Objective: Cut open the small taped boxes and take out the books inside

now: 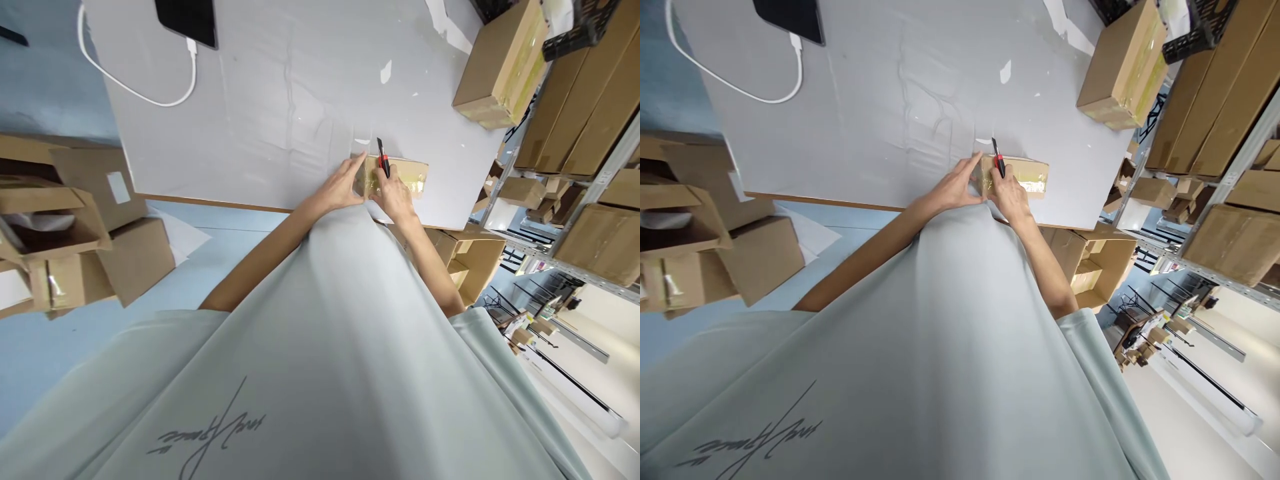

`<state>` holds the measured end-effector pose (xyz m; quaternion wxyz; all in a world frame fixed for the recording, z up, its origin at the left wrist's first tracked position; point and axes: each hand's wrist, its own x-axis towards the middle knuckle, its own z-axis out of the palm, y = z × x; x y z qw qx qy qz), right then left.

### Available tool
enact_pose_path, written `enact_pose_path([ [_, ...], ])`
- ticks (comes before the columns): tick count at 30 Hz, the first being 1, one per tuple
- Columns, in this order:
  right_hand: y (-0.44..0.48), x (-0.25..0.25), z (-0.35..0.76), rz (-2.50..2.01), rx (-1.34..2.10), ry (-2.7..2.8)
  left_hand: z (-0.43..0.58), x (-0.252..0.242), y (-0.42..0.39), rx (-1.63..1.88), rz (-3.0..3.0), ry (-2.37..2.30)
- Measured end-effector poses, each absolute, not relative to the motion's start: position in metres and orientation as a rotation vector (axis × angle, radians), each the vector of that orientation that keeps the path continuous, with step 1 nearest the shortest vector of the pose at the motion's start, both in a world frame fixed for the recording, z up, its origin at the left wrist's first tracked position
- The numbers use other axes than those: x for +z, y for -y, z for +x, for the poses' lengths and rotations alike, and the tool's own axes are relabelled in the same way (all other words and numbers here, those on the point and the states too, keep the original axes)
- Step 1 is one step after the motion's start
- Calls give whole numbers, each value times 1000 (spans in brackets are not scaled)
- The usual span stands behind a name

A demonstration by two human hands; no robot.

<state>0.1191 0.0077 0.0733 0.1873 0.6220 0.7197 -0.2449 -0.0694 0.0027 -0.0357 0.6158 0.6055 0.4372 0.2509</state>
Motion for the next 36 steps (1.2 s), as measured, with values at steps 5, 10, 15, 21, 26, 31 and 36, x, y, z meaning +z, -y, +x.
enact_pose_path([
  [5, -3, 73, 122, 1759, -676, -1964, -71, -34, -2, 581, 1377, -994],
  [10, -4, 74, 119, 1714, -645, -1948, -72, -34, -5, 567, 1400, -970],
  [15, -10, 78, 110, 1622, -589, -1888, -74, -32, -12, 493, 1406, -963],
  [21, -21, 79, 108, 1550, -601, -1911, -76, -26, -18, 490, 1415, -948],
  [26, -24, 77, 109, 1580, -627, -1907, -75, -23, -20, 486, 1494, -947],
  [31, -6, 82, 102, 1624, -557, -1881, -73, -24, -19, 422, 1565, -935],
  [36, 13, 81, 103, 1724, -532, -1839, -73, -23, -14, 374, 1604, -925],
])
